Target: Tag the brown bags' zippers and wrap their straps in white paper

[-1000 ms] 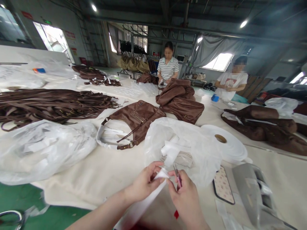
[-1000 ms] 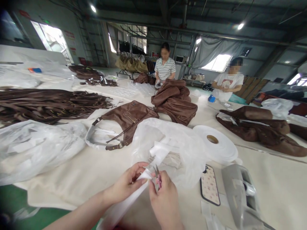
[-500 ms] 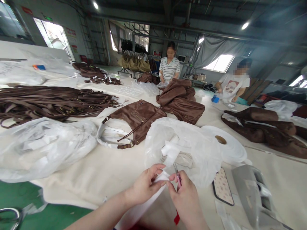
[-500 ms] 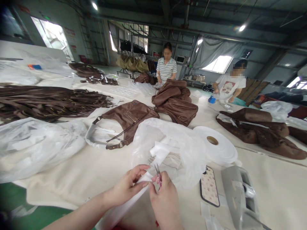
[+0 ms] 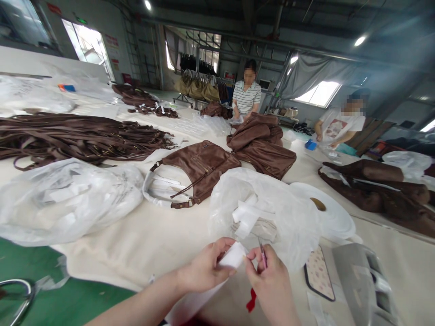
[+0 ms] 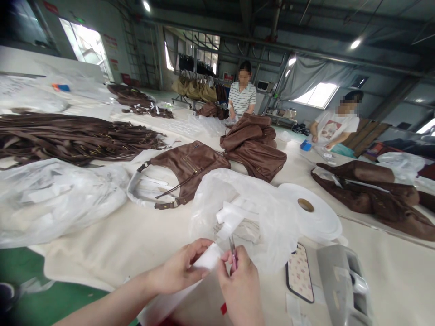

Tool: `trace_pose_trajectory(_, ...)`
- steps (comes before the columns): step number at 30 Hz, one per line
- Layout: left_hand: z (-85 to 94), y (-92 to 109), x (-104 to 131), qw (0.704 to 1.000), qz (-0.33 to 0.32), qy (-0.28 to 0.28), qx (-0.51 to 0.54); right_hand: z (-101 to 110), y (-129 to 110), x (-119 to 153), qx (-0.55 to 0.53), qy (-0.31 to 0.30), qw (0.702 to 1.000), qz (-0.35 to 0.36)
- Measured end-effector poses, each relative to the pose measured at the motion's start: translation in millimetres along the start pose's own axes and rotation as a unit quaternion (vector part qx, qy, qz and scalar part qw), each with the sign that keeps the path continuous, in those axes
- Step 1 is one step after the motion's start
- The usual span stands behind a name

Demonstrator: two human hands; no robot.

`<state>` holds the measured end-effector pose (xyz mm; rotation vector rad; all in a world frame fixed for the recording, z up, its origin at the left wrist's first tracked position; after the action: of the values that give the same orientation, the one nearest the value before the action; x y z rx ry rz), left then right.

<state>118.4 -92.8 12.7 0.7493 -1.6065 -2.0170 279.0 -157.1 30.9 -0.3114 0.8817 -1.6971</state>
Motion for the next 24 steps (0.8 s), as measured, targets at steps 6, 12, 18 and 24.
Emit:
trace_pose_trajectory(6,4.1,3,1,0.998,0.013,0.020,-0.055,1,2,-7,-0.022,-0.012,0.999,-0.031)
trace_pose_trajectory(12,0.7,-9,0,0.997,0.006,0.019,-0.081,-9,0,-7,-0.099,-0.052,0.992,-0.053)
trace_pose_trajectory(18,0.9,-8,2,0.995,0.047,0.017,-0.087,-19,0,-11,-0.163,-0.045,0.982,-0.078)
trace_pose_trajectory(24,-0.1,-15,23,0.917,0.233,-0.151,0.287,-5,28,-37,-0.249,0.049,0.951,-0.175)
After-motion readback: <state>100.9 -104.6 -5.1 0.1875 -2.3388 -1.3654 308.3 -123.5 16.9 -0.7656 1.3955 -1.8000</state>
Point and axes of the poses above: each hand's wrist, its own x-axis away from the middle knuckle, its own z-axis out of the back of the hand, y = z × x, the point moved 3 cm from there along -x, towards the middle knuckle
